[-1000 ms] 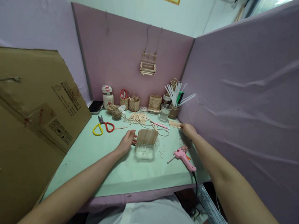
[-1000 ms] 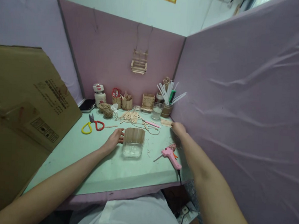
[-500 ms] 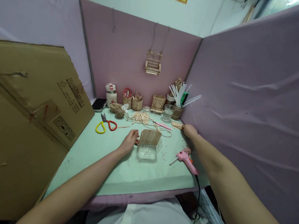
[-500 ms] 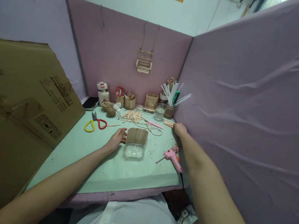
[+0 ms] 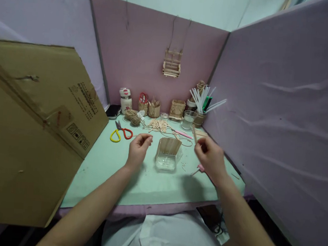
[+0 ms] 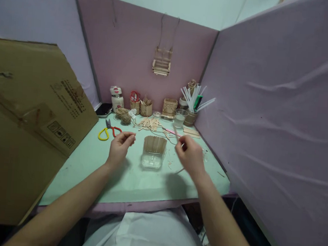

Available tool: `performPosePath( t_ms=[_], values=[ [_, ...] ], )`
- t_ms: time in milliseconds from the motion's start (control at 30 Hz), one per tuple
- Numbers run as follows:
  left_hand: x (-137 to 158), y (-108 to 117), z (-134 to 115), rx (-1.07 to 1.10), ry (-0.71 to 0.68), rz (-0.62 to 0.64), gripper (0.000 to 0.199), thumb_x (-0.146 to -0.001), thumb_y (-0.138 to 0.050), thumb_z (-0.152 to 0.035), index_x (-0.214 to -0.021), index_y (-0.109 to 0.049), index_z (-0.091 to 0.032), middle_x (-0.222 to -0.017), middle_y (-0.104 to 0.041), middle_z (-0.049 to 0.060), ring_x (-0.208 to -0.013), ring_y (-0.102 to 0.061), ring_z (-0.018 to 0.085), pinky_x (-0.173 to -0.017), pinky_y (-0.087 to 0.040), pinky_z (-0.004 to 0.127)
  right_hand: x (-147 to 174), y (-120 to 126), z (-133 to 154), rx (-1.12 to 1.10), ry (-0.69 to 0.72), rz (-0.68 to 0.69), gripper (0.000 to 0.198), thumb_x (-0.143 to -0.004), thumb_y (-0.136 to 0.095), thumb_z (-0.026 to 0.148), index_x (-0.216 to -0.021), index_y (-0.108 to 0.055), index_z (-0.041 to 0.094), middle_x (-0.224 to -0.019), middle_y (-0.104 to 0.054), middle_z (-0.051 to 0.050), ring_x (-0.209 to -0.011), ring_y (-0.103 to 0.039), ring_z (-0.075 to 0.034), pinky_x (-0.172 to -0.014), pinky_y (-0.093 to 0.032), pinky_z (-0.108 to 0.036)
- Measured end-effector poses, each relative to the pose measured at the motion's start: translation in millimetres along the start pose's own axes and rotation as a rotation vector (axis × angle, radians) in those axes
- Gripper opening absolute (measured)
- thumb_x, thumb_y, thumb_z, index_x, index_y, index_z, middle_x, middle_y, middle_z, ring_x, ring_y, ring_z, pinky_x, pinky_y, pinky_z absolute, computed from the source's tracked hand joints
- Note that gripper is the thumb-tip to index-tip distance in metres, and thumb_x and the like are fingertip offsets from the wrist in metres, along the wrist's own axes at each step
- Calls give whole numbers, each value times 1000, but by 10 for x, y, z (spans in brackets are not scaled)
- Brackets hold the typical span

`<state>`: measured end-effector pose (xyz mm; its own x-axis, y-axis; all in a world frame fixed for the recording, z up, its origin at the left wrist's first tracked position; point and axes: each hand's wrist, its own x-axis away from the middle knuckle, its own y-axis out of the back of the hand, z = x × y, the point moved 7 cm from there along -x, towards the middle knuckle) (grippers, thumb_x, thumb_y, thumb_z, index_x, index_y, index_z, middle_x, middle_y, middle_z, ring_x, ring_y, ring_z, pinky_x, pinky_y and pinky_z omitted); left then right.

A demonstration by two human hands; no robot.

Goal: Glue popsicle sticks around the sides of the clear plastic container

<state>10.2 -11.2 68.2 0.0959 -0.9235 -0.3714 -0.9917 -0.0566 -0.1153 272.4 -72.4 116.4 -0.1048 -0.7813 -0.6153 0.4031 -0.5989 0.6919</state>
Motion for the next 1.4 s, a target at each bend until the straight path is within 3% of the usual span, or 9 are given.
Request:
performPosePath(
  t_ms=[100, 167, 333, 467, 567, 767, 900, 1000, 1400],
  values=[
    [411, -42, -90, 24, 104, 75, 24, -74, -71, -39, -89, -69, -19, -77, -68, 2, -67, -59, 13, -65, -50, 26, 542, -151, 656, -182, 150, 25, 10, -86, -51, 20, -78, -54, 23, -62, -57, 3, -51, -50, -11, -54, -38, -23],
    [644, 18, -71, 65, 143, 29, 25, -71, -73, -38, -88, -69, -20, -83, -71, 3, -69, -61, 14, -66, -51, 26, 750, -318, 933, -179, 230, 43, 13, -86, -50, 16, -76, -52, 23, -63, -57, 3, -53, -51, -12, -55, -37, -23],
    [861, 186, 83, 67, 177, -102, 24, -73, -73, -40, -84, -66, -20, -72, -67, 0, -63, -62, 13, -62, -53, 25, 903, -644, 1117, -70, 359, 101, 16, -84, -48, 10, -74, -50, 22, -65, -56, 1, -57, -51, -13, -56, -34, -24],
    [862, 230, 145, 43, 188, -149, 25, -73, -74, -41, -81, -67, -19, -67, -66, 0, -62, -64, 13, -62, -54, 25, 957, -710, 1101, -67, 359, 142, 16, -87, -48, 10, -76, -51, 21, -68, -57, 1, -59, -52, -14, -56, -35, -24],
    [883, 268, 178, 44, 194, -182, 26, -72, -75, -41, -83, -68, -18, -71, -69, 1, -64, -65, 13, -63, -54, 25, 969, -666, 1062, -183, 330, 140, 6, -91, -50, 17, -91, -54, 21, -81, -60, -2, -66, -55, -15, -61, -42, -26],
    [978, 471, 252, 31, 127, -320, 28, -77, -72, -43, -91, -69, -18, -89, -74, 4, -79, -68, 15, -74, -56, 27, 849, -483, 517, -330, -2, -191, 66, -81, -69, 38, -136, -36, 22, -120, -51, -14, -108, -54, -27, -90, -49, -46],
    [1021, 551, 290, 29, 88, -363, 26, -79, -72, -42, -92, -69, -19, -90, -74, 4, -82, -69, 15, -76, -56, 27, 785, -805, 185, -505, -248, -36, 99, -74, -74, 50, -150, -17, 22, -145, -39, -20, -134, -42, -33, -107, -39, -55],
    [1025, 562, 294, 21, 78, -367, 25, -79, -72, -40, -93, -68, -20, -90, -74, 3, -84, -69, 15, -79, -56, 27, 758, -1031, 115, -662, -312, 68, 109, -71, -77, 50, -153, -10, 23, -152, -36, -20, -140, -38, -31, -113, -34, -54],
    [1017, 566, 301, 38, 102, -377, 27, -79, -72, -41, -95, -67, -20, -92, -73, 4, -87, -69, 15, -81, -55, 27, 753, -1095, -58, -819, -329, 92, 100, -73, -74, 37, -152, -13, 25, -143, -49, -17, -128, -53, -27, -108, -42, -53]
  ],
)
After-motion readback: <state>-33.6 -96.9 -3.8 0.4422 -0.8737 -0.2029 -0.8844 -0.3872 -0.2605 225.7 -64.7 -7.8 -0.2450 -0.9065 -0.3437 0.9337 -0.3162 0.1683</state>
